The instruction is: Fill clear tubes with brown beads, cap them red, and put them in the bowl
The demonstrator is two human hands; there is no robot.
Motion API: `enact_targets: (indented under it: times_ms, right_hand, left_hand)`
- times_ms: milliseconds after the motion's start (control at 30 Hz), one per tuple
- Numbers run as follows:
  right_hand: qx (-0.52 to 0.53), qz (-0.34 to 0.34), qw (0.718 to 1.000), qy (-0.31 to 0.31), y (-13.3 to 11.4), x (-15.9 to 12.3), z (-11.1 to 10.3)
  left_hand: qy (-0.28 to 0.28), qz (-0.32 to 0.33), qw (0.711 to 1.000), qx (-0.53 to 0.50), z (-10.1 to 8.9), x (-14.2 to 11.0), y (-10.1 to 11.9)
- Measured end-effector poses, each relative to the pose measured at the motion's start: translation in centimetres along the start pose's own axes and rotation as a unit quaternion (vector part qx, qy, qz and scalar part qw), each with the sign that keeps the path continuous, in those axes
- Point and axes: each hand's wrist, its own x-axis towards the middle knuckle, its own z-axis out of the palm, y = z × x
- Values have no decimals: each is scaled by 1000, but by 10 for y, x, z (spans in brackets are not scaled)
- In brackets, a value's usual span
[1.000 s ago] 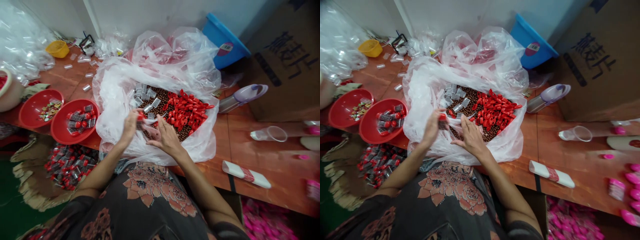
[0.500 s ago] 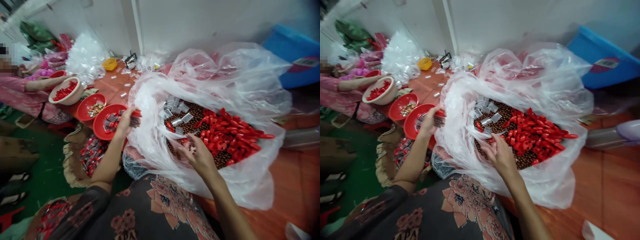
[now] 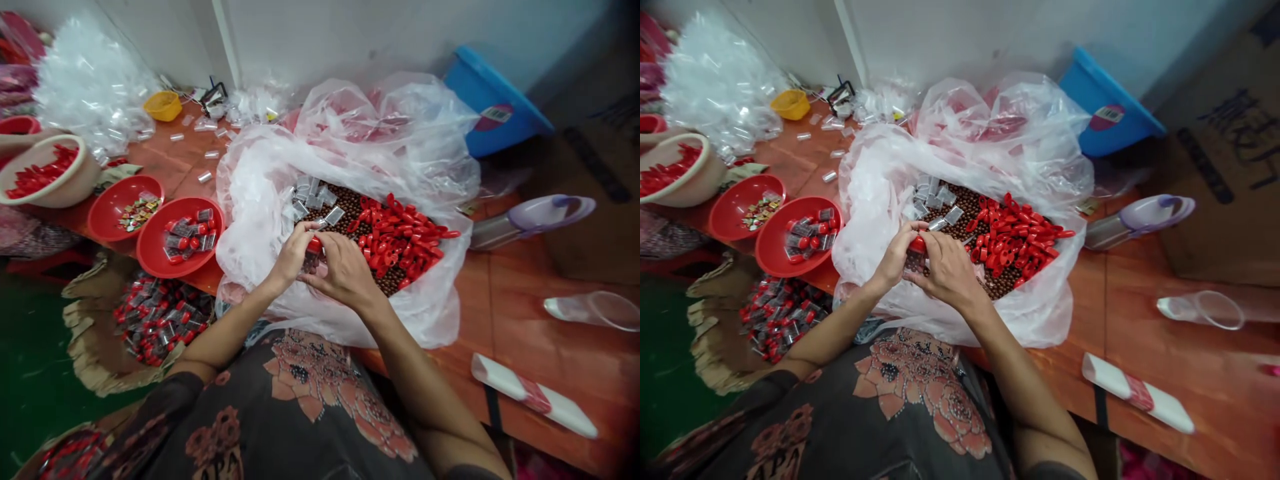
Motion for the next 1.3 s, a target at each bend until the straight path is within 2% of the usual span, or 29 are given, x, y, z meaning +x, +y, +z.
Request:
enact_targets:
  times_ms: [300,400,533,600,667,733,800,867,933,967,1000,1033,1067,1133,1167,1200,1233,1300]
  right_hand:
    - [-60,-48,997,27,9,-4,9]
    - [-74,-54,995,29,10,-8,15]
    - [-53,-38,997,32,5,-8,19]
    - [-35,-10,999,28,3,-9,20]
    - [-12,33,999,27,7,-16,20]
    - [17,91,995,32,18,-28,19]
    - [44,158,986,39,34,-45,17]
    - [59,218,973,41,52,-63,14]
    - [61,257,964,32,67,-76,12]
    - [57,271,961,23,72,-80,10]
    - [49,283,958,11,76,-81,9]
    - [39,292,956,0,78,-80,8]
    - [29,299,954,-14,79,-77,7]
    - [7,304,952,-41,79,-66,5]
    - [-3,303,951,-55,79,-59,4]
    - [-12,301,951,-66,80,-52,3]
    - [-21,300,951,-75,81,-45,3]
    - [-35,300,950,-81,87,-31,1]
  left_hand:
    - [40,59,995,76,2,3,-15]
    - [53,76,993,71,2,0,-19]
    - [22,24,999,33,3,-3,-15]
    - [22,15,999,39,-6,0,-5]
    - [79,64,992,73,-31,7,12]
    - [182,145,964,130,-74,15,34]
    - [281,212,913,206,-126,22,56]
    - [332,238,861,305,-174,27,74]
    - [369,254,788,423,-201,31,86]
    - [377,270,753,468,-203,32,89]
    - [370,292,726,500,-196,34,88]
    - [351,318,714,515,-181,37,84]
    - [315,337,719,520,-159,39,77]
    - [210,333,763,512,-105,47,55]
    - [126,290,789,527,-76,52,42]
    - [38,237,790,564,-49,58,28]
    - [-25,181,773,607,-26,64,14]
    - [-96,70,735,668,7,78,-9]
